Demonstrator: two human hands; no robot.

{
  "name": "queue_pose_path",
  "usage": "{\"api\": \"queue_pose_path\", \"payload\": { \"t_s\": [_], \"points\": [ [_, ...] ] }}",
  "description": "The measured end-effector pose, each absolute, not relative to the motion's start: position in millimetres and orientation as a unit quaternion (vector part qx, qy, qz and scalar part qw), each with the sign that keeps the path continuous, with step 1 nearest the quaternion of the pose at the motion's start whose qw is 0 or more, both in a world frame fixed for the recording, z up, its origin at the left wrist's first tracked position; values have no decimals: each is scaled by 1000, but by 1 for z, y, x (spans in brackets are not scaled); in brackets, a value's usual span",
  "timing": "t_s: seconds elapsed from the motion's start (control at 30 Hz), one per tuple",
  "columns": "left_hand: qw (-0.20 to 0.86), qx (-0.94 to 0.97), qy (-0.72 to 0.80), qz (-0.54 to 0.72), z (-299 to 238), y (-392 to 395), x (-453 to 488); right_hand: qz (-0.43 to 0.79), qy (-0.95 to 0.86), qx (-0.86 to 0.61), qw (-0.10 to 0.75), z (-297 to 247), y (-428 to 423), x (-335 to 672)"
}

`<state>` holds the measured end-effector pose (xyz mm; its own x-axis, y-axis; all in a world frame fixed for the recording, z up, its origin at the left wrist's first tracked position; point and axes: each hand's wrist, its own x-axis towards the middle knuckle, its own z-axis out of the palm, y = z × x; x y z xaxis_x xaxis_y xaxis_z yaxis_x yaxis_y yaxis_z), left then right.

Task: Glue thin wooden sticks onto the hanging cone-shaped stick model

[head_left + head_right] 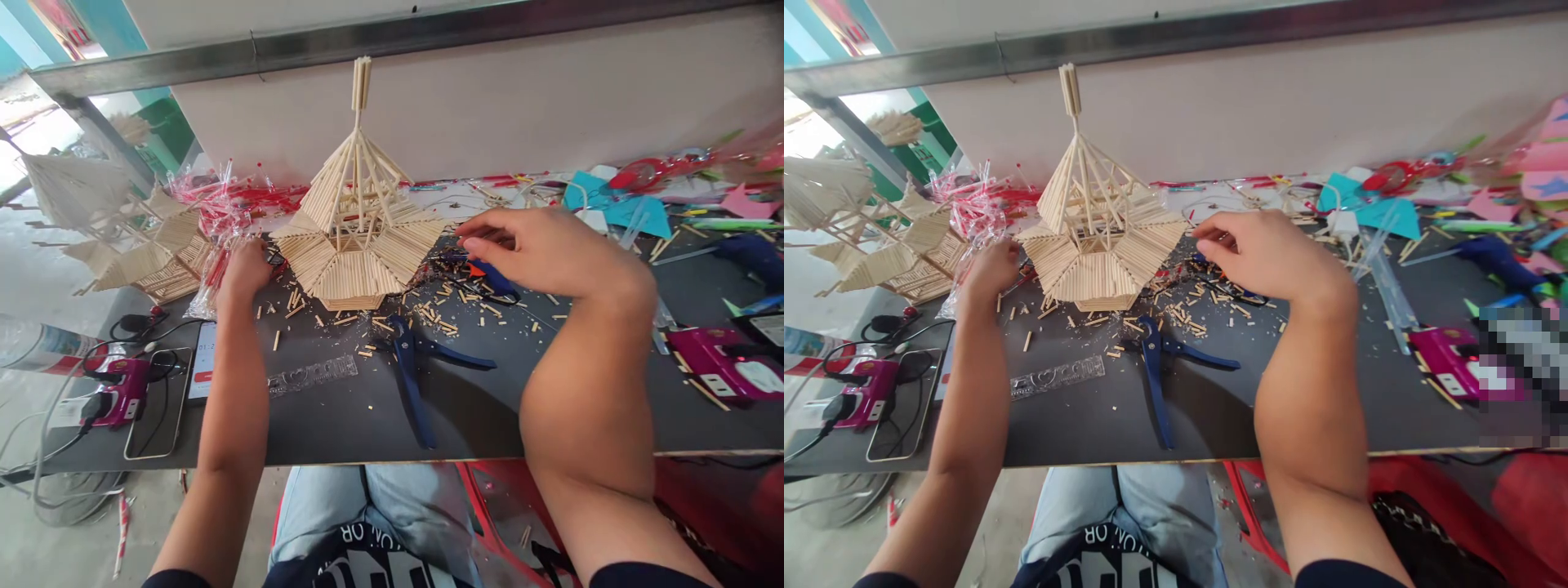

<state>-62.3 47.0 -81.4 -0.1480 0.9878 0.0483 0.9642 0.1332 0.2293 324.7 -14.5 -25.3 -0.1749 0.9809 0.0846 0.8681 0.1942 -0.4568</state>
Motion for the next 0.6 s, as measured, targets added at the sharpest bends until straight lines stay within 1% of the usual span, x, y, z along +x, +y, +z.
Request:
{"api": "queue_pose_path", "payload": {
  "t_s": [0.2,0.37,0.5,0.6],
  "points": [
    [50,600,796,51,-111,53,-60,151,-778,-584,176,-23,-18,324],
    [62,566,822,-8,-119,58,-64,143,-782,-584,166,-24,-18,324],
    [42,555,830,-11,-117,58,-60,159,-777,-591,150,-22,-21,324],
    [27,545,838,-3,-118,58,-55,176,-778,-591,122,-17,-26,323]
  ]
}}
